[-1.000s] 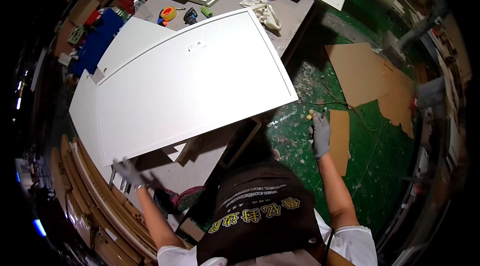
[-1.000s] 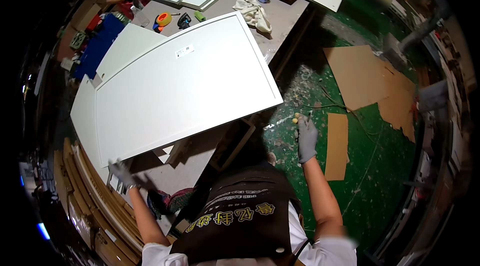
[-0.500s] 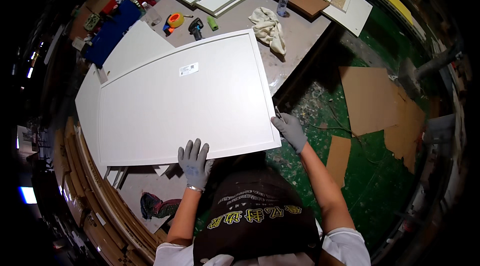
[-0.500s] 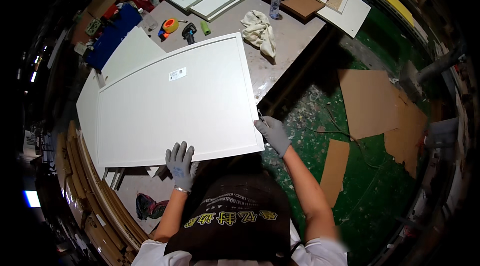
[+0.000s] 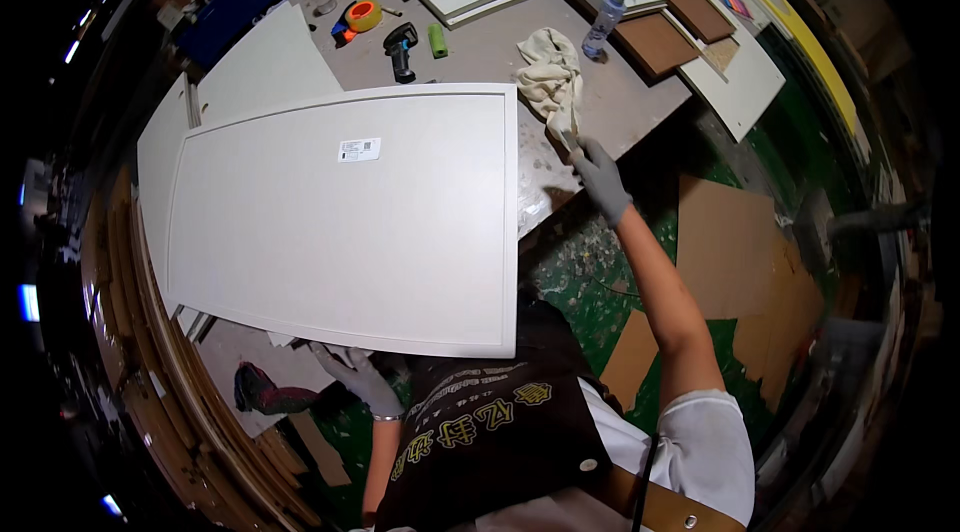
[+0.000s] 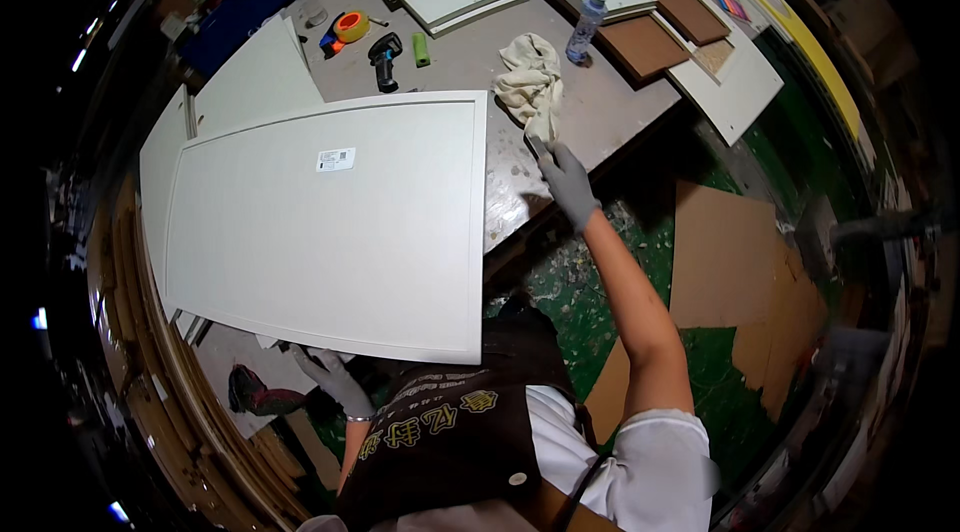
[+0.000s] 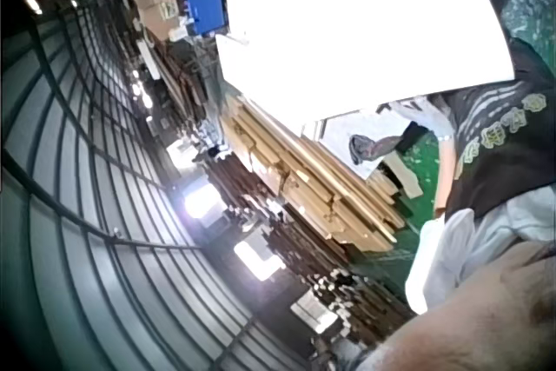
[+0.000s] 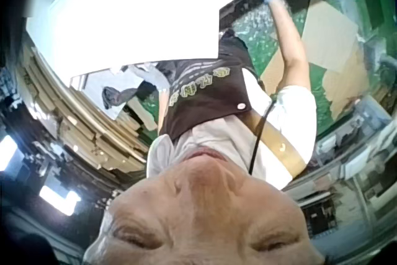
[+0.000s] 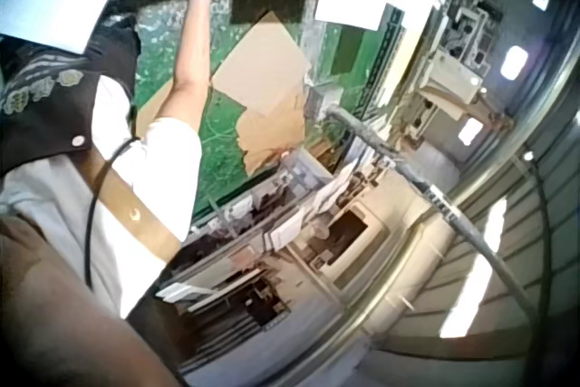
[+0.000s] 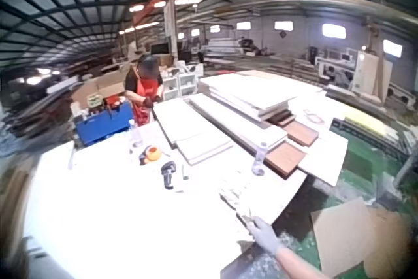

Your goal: The person uses a utility knife to trim the edges of a white wooden board, removing excess material. They then use a cloth to wipe the surface of the board clean.

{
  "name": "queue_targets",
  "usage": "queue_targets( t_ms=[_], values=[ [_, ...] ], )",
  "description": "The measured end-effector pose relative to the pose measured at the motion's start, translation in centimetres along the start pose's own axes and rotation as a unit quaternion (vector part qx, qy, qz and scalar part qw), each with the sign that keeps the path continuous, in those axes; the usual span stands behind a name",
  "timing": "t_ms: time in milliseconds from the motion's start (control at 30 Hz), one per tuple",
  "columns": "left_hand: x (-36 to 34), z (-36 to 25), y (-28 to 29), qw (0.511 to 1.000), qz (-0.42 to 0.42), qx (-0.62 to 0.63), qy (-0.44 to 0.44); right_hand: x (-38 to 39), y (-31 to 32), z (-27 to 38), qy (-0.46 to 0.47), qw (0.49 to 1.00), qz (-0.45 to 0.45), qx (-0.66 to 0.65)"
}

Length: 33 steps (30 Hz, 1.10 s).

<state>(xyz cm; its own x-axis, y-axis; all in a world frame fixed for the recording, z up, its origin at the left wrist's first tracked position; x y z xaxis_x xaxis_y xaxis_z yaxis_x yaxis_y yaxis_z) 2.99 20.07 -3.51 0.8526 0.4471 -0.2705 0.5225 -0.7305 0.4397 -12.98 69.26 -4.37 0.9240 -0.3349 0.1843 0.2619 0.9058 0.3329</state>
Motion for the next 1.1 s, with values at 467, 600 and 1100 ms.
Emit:
queue_targets(
  t_ms=[467,600,1100],
  values=[
    [9.1,-7.5,-12.5,0.662,0.064,0.584,0.465,-13.9,-4.9,6.0,0.413,0.862,0.065,0.288],
    [8.5,-8.2,-13.1,0.713,0.04,0.543,0.442,-13.9,-5.0,6.6,0.443,0.825,0.087,0.34],
    [7.9,-8.7,-13.8,0.712,0.035,0.541,0.447,-12.4,-5.2,6.6,0.414,0.803,0.142,0.405]
  ],
)
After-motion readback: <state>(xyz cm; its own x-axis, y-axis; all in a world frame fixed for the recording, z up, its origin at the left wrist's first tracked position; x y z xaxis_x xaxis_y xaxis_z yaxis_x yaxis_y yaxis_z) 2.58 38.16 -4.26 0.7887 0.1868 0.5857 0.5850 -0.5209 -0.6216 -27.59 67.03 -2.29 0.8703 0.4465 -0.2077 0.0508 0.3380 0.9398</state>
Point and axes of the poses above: each hand's wrist, its own x-axis away from the middle knuckle, its own y-axis out of the back of the hand, z = x × y, the point moved 5 cm from there along -x, towards the middle knuckle, and after that the axes turned 4 degrees about x, right-handed, at the moved point
